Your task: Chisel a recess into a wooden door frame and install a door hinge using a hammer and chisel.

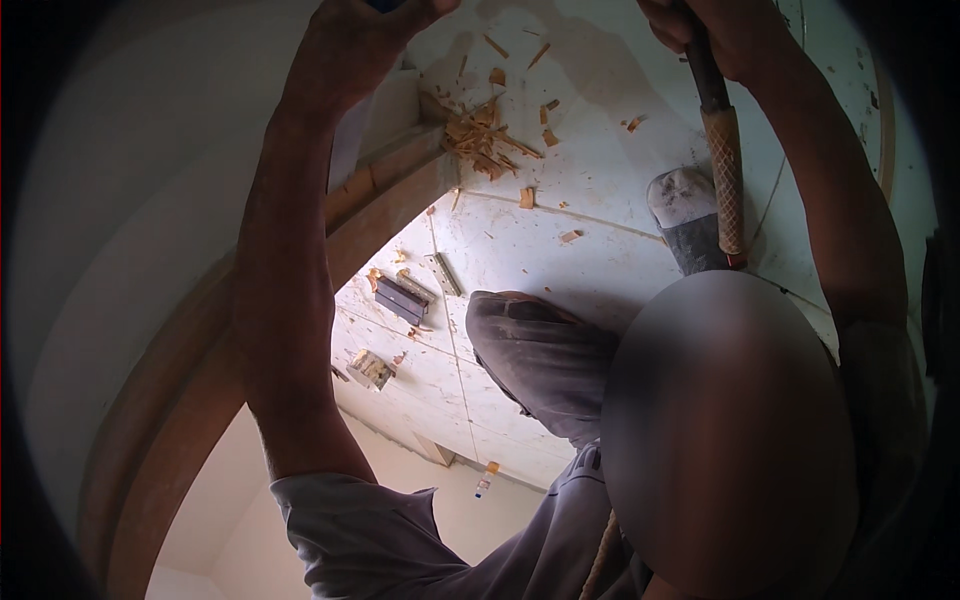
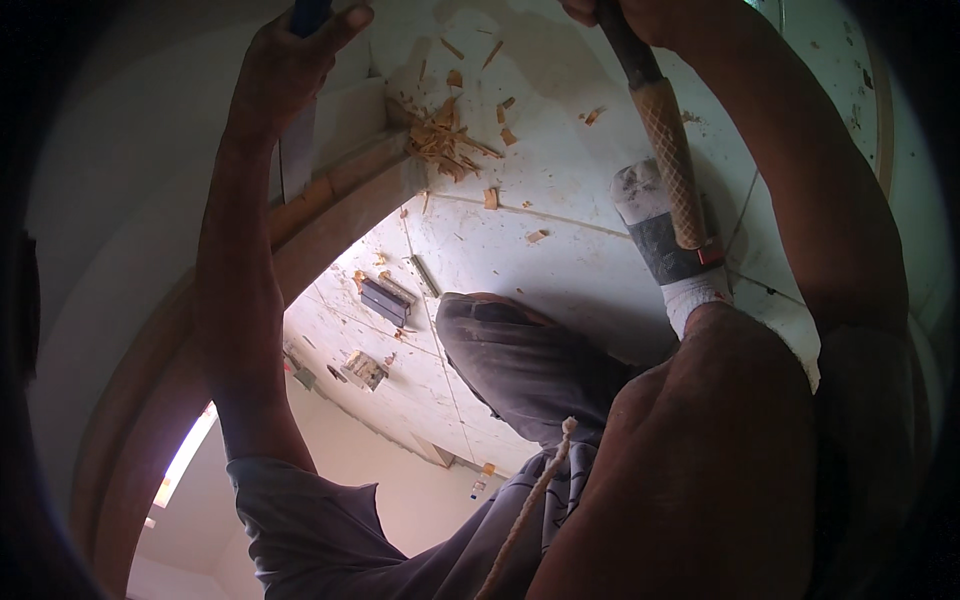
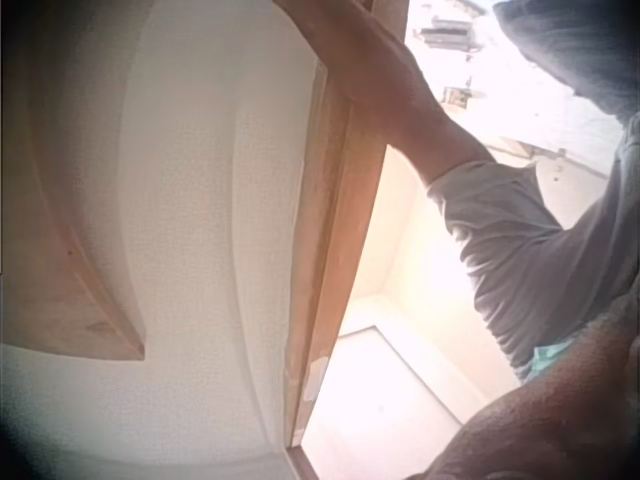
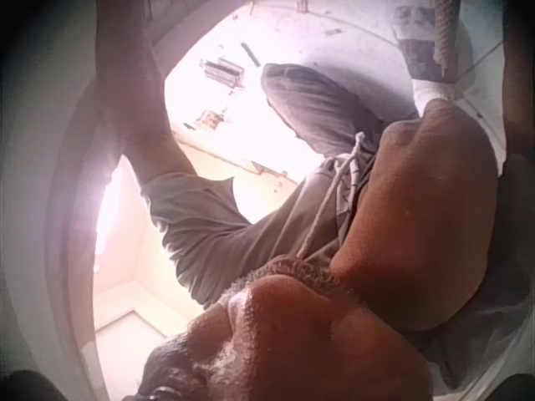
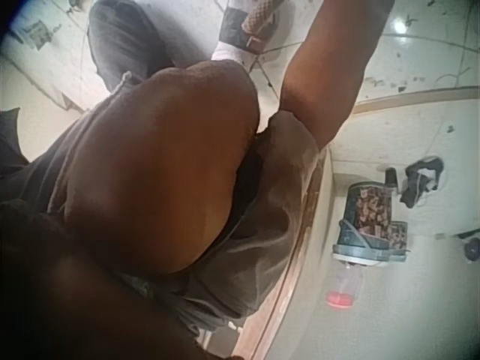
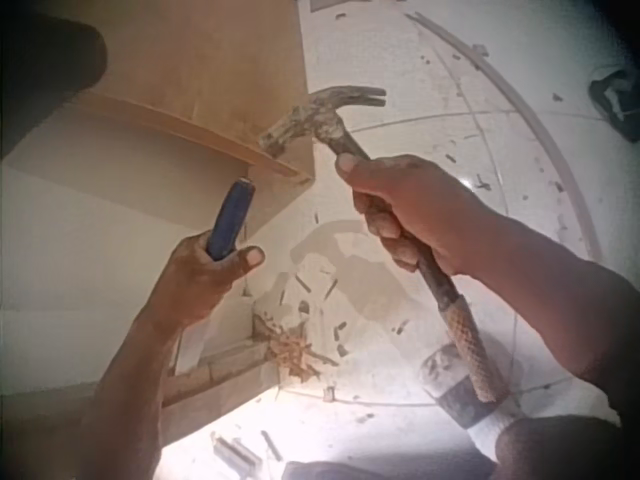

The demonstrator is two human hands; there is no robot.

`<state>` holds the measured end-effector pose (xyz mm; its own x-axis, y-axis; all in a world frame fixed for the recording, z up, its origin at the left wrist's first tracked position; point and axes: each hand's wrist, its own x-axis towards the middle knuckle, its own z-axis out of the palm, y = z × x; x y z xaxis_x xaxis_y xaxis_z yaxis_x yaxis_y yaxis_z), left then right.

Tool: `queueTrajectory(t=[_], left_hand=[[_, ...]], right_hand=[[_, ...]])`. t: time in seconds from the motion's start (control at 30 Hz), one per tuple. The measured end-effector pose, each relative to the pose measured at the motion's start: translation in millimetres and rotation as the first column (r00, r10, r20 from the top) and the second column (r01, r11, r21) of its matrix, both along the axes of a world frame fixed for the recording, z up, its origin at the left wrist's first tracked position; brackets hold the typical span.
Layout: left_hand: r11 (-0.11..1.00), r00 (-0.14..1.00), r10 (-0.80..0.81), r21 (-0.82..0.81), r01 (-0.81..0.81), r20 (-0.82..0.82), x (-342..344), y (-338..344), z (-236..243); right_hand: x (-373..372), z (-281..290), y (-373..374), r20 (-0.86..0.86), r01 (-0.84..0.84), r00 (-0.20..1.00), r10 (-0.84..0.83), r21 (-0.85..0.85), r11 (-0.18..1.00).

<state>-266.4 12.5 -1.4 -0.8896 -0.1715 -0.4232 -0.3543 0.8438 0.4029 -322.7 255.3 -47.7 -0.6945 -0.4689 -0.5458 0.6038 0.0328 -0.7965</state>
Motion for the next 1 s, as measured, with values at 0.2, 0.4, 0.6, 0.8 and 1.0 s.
queueTrajectory(t=[0.2, 0.4, 0.6, 0.8, 1.0], left_hand=[[0.999, 0.999, 0.036, -0.039, -0.036, 0.002, 3, -10, 1], [0.999, 0.999, 0.033, -0.035, -0.031, 0.040, 3, -11, -7], [0.962, 0.979, -0.203, -0.190, 0.198, -0.010, 2, -22, -9], [0.989, 0.997, -0.070, -0.127, 0.072, 0.021, 9, -7, -5], [0.988, 0.997, -0.071, -0.135, 0.072, 0.009, 7, -2, -5]], right_hand=[[-14, 16, -7, -0.080, -0.173, 0.981, 0.176, 0.051, 0.984], [-21, 10, -8, -0.147, -0.125, 0.981, 0.130, 0.042, 0.991], [-20, 10, 4, -0.136, 0.015, 0.991, -0.022, -0.047, 0.999], [-6, 2, -10, -0.110, -0.177, 0.979, 0.174, -0.020, 0.984], [-11, 13, -4, -0.005, 0.026, 1.000, -0.026, 0.056, 0.998]])
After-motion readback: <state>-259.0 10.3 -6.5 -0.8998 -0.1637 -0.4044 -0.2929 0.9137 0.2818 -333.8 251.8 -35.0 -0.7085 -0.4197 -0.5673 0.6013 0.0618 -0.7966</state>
